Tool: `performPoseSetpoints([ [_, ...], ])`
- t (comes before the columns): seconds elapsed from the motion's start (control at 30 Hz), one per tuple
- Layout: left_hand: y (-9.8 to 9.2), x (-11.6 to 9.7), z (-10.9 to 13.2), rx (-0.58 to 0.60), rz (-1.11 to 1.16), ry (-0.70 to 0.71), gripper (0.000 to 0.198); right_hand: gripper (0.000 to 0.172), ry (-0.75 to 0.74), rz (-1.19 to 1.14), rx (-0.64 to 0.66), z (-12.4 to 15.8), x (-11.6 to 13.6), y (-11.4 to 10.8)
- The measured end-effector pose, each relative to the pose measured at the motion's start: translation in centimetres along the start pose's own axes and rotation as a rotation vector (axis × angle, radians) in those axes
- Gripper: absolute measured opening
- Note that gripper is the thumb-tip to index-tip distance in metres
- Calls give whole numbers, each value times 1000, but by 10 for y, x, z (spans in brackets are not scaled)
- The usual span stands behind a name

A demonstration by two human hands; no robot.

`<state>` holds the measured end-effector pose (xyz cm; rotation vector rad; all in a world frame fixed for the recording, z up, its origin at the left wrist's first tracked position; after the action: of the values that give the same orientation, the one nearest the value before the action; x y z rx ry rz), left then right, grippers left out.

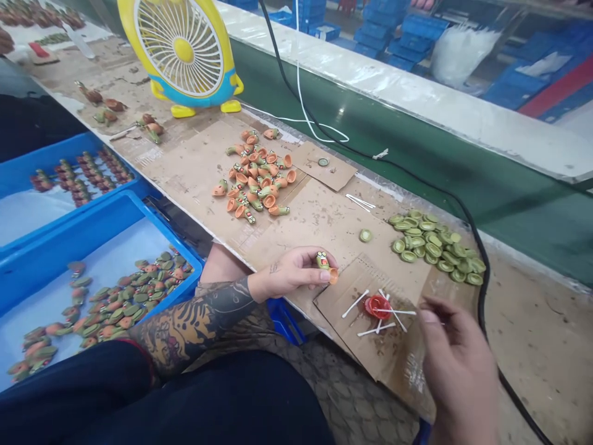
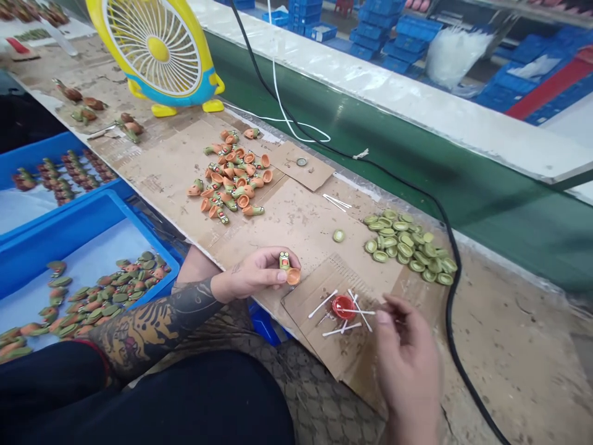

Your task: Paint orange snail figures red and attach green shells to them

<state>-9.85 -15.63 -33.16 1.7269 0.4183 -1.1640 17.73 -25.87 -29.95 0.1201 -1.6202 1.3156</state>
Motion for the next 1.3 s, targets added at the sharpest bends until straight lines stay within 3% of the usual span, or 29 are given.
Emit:
performPoseSetpoints([
  [0.07, -1, 0, 1, 11, -13, 8, 51, 58, 29, 30, -85, -31, -1, -7],
  [0.2, 0, 0, 2, 24, -34, 16, 51, 50, -29, 257, -21, -89, 16, 11],
  [0.37, -1, 0, 3, 2, -52, 13, 52, 42, -226, 489, 45, -111, 38, 44],
  [0.47, -1, 0, 4, 13, -46, 27, 51, 47, -258, 568, 43, -105, 30, 36],
  [0.67, 0, 1, 2, 42, -46, 8, 50, 45, -212, 672, 88, -92, -15, -5],
  [0.9, -1, 0, 2, -4, -32, 29, 49, 52, -204, 563, 103, -80, -30, 1],
  [1.03, 0, -4, 8, -30, -47, 97, 49, 43, -137, 454, 72, -73, -33, -9],
  [1.13, 8, -8, 15, -29, -117, 163, 46, 40, -87, 286, 39, -46, -27, -23],
  [1.2, 17, -11, 19, -21, -153, 187, 44, 50, -83, 114, -12, -15, -14, -28],
  [1.3, 35, -17, 23, 21, -198, 237, 41, 40, -98, -295, -14, 35, 14, -22],
])
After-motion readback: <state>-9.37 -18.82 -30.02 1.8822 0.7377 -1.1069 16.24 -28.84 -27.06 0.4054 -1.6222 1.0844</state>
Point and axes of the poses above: each hand's wrist, its own z-axis away from the middle knuckle, its own y-axis out of the palm, x = y × z, the point moved 4 cm from there along -z, towards the middle knuckle, and after that the axes turned 13 degrees about y, right-handed, at the moved point
